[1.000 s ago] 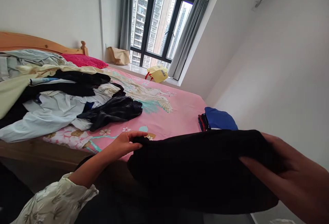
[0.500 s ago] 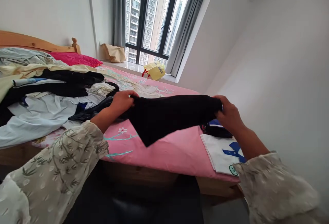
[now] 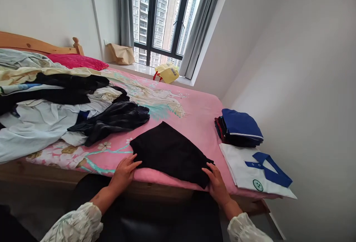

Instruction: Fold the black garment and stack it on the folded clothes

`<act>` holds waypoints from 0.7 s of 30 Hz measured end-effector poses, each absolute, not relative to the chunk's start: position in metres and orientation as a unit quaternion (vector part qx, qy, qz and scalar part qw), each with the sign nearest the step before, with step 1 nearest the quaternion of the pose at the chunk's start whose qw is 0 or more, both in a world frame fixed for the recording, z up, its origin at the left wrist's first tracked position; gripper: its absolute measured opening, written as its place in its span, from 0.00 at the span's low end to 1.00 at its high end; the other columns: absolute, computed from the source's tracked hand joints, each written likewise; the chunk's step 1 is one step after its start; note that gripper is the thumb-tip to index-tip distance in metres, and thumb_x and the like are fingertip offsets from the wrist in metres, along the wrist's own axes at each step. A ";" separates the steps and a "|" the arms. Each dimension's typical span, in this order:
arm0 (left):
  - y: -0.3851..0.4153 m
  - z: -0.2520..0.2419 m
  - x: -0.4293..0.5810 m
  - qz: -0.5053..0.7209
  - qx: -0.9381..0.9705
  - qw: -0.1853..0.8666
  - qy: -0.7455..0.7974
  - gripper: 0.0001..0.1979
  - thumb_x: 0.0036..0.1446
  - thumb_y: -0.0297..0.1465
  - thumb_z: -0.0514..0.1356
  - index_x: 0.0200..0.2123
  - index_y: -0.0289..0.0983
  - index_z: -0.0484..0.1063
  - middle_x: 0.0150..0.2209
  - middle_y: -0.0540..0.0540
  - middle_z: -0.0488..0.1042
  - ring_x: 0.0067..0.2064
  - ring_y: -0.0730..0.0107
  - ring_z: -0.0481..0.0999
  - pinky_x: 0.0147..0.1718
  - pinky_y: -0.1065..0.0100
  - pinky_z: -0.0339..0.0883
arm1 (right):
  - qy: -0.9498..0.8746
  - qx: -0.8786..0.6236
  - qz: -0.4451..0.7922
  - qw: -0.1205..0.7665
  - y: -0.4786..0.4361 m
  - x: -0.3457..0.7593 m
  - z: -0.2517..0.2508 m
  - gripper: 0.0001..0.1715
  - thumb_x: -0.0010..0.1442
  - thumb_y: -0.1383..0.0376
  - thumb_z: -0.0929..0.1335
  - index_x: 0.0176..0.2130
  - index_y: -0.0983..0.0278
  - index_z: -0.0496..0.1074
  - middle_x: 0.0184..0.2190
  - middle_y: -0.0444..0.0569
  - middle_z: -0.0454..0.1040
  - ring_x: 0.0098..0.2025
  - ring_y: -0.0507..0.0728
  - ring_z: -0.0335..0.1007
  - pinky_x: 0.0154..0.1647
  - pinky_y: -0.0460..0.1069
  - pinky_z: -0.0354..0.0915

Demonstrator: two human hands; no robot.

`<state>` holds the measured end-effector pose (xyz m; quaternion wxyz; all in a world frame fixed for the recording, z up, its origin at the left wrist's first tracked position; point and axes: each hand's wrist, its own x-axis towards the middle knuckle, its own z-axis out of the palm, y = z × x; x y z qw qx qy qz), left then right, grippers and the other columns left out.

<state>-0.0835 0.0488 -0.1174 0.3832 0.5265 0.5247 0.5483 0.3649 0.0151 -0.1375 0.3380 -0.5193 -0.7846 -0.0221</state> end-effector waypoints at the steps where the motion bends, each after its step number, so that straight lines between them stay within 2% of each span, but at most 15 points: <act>1: 0.042 -0.122 -0.085 0.564 0.519 0.381 0.517 0.16 0.39 0.23 0.65 0.34 0.45 0.80 0.53 0.45 0.73 0.61 0.52 0.63 0.65 0.60 0.44 | -0.742 -0.556 -0.007 0.374 0.009 0.368 -0.149 0.29 0.55 0.71 0.58 0.55 0.61 0.66 0.59 0.55 0.60 0.63 0.62 0.55 0.62 0.63 0.57; 3: 0.031 -0.125 -0.086 0.584 0.500 0.379 0.515 0.19 0.42 0.23 0.65 0.39 0.45 0.80 0.56 0.44 0.70 0.63 0.54 0.60 0.66 0.62 0.41 | -0.630 -0.637 0.033 0.443 0.004 0.375 -0.163 0.32 0.54 0.68 0.58 0.59 0.66 0.59 0.59 0.60 0.59 0.61 0.63 0.58 0.60 0.61 0.59; 5: 0.023 -0.128 -0.086 0.591 0.483 0.379 0.524 0.19 0.44 0.23 0.65 0.41 0.44 0.79 0.56 0.43 0.70 0.64 0.55 0.58 0.67 0.63 0.35 | -0.538 -0.701 0.072 0.463 0.008 0.380 -0.165 0.33 0.54 0.64 0.57 0.58 0.71 0.58 0.54 0.63 0.65 0.55 0.63 0.64 0.57 0.59 0.62; 8: 0.016 -0.137 -0.081 0.599 0.463 0.371 0.537 0.18 0.46 0.23 0.64 0.41 0.45 0.79 0.56 0.43 0.71 0.66 0.56 0.55 0.67 0.62 0.28 | -0.509 -0.754 0.081 0.406 0.022 0.377 -0.156 0.31 0.52 0.61 0.56 0.51 0.73 0.66 0.47 0.62 0.71 0.50 0.65 0.67 0.56 0.59 0.60; 12: 0.016 -0.143 -0.075 0.616 0.450 0.342 0.548 0.17 0.45 0.23 0.65 0.40 0.45 0.78 0.55 0.43 0.72 0.66 0.54 0.54 0.67 0.59 0.28 | -0.490 -0.793 0.069 0.355 0.033 0.363 -0.143 0.29 0.54 0.58 0.54 0.46 0.68 0.71 0.47 0.59 0.73 0.51 0.65 0.67 0.55 0.57 0.59; 14: 0.019 -0.130 -0.071 0.621 0.433 0.332 0.563 0.19 0.41 0.25 0.68 0.41 0.43 0.77 0.52 0.42 0.73 0.65 0.50 0.57 0.66 0.56 0.34 | -0.463 -0.805 0.104 0.357 0.033 0.361 -0.139 0.30 0.55 0.58 0.53 0.49 0.66 0.70 0.49 0.57 0.73 0.52 0.64 0.67 0.54 0.56 0.60; 17: 0.022 -0.088 -0.060 0.659 0.329 0.417 0.533 0.26 0.42 0.29 0.69 0.47 0.42 0.71 0.49 0.42 0.74 0.58 0.51 0.68 0.60 0.53 0.56 | -0.441 -0.808 0.161 0.357 0.035 0.364 -0.132 0.31 0.58 0.53 0.52 0.48 0.64 0.70 0.49 0.56 0.74 0.51 0.63 0.69 0.52 0.55 0.62; 19: 0.021 -0.056 -0.049 0.669 0.255 0.538 0.444 0.26 0.48 0.31 0.66 0.51 0.43 0.66 0.50 0.42 0.73 0.51 0.56 0.74 0.51 0.56 0.67 | -0.450 -0.809 0.194 0.325 0.039 0.366 -0.125 0.33 0.59 0.47 0.52 0.38 0.63 0.74 0.42 0.57 0.76 0.48 0.65 0.71 0.49 0.55 0.63; 21: 0.020 -0.031 -0.037 0.658 0.174 0.651 0.337 0.25 0.50 0.26 0.60 0.52 0.43 0.64 0.50 0.41 0.72 0.50 0.58 0.76 0.45 0.57 0.71 | -0.457 -0.813 0.233 0.276 0.046 0.365 -0.118 0.36 0.57 0.40 0.53 0.27 0.62 0.73 0.34 0.59 0.77 0.43 0.67 0.72 0.45 0.56 0.64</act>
